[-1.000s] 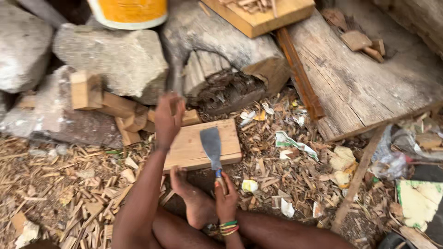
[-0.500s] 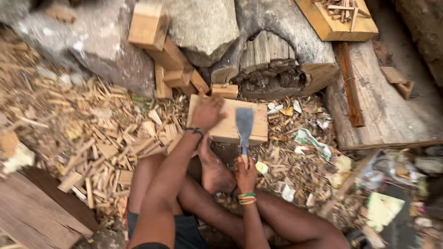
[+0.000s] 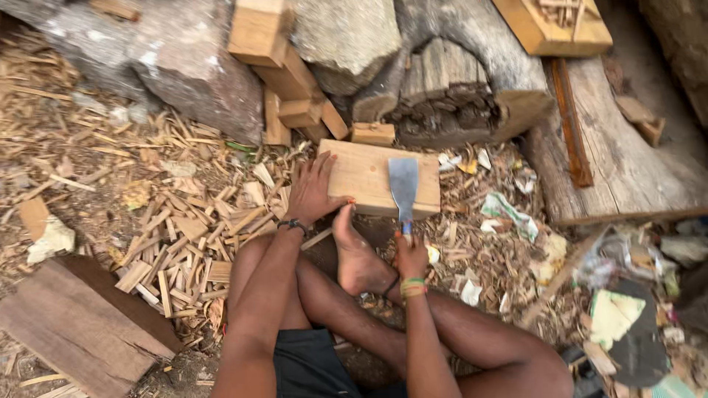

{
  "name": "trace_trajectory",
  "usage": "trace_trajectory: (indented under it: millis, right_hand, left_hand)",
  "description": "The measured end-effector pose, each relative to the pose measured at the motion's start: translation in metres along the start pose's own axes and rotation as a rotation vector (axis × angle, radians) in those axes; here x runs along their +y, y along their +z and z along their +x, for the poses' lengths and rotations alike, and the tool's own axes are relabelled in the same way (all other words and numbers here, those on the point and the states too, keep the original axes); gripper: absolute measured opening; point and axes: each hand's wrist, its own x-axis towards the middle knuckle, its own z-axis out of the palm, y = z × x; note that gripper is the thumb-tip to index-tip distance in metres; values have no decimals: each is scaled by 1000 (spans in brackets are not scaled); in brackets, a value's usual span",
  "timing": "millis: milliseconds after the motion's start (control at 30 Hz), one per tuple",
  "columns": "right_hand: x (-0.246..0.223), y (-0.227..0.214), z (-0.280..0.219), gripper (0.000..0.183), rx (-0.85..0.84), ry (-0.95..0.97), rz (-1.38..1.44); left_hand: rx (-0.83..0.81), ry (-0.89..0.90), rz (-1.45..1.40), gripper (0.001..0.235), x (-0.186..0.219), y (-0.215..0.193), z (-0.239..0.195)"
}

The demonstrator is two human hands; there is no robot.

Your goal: The person sits on the ground and uses a hand tool to carve a rectangular wooden block. They repeatedly scrape the surface to remove thin shavings, occasionally adjusting the block's position and clearing debris from the work area.

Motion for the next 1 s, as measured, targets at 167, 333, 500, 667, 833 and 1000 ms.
trace_trajectory:
  millis: [167,333,500,667,833,1000]
  right_hand:
    - [-14,20,18,16,107,-202,-222]
    - [-51,6,28,22,72,39,-158]
    - [-27,-2,60,26,240,-14,-178]
    - [-41,-6,96,62,820,-504,-933]
    - [-58,-15,117,52,277,-109,-236]
    - [-16,-23,106,37,98,-102,334]
  left_hand:
    - [-55,-29,46,112,-4,6,14]
    - [54,-259,-174,116,-26,27,31]
    - [-187,-457,-38,101,-43,51,35]
    - [-201,-469,-12,108,-33,37,29]
    - [-443,-603,176,93,-15,39,31]
    - [-458,-462,128,88,-35,28,24]
